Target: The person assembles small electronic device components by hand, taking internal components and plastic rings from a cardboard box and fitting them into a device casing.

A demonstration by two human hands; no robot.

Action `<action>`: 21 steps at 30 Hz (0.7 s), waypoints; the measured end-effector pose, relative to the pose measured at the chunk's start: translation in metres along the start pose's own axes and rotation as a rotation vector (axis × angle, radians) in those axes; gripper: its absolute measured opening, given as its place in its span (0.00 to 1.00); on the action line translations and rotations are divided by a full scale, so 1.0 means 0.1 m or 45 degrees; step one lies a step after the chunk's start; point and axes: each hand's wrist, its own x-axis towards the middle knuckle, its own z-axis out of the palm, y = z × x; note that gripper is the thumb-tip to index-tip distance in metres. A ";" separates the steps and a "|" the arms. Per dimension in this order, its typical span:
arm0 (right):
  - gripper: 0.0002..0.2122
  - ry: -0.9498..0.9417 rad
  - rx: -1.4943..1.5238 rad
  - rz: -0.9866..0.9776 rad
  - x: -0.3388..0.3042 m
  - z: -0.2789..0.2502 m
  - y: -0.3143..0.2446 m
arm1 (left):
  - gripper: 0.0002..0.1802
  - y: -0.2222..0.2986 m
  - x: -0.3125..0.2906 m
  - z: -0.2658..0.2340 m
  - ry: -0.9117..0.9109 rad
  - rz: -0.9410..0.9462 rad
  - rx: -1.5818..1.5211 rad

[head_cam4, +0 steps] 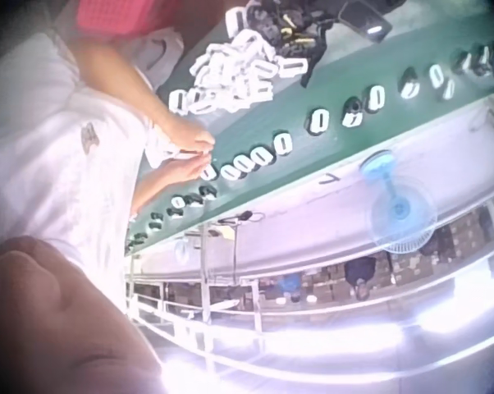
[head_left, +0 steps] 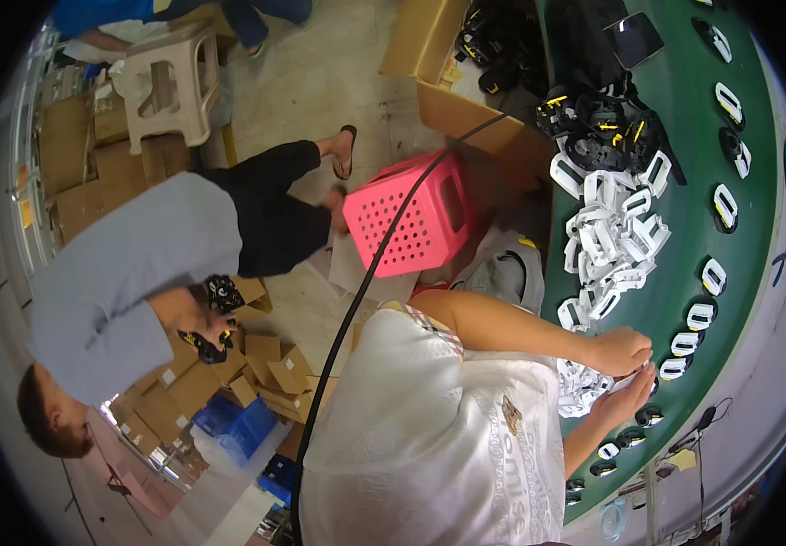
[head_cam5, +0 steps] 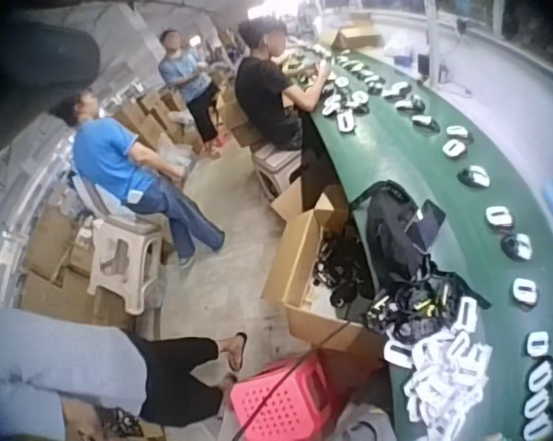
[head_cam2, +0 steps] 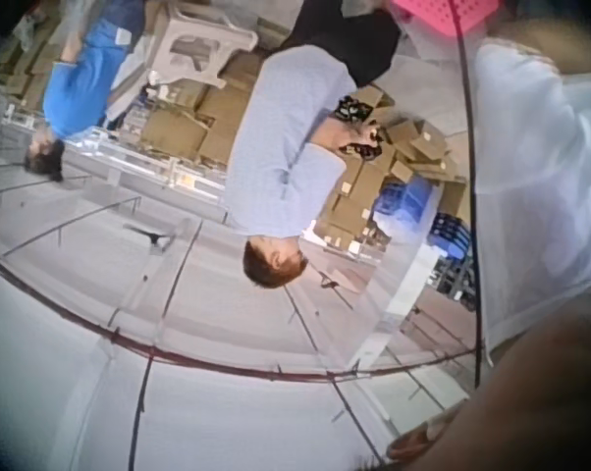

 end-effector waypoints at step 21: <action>0.20 -0.006 -0.234 -0.419 0.31 -0.02 -0.33 | 0.11 0.13 0.38 0.33 0.319 0.407 0.230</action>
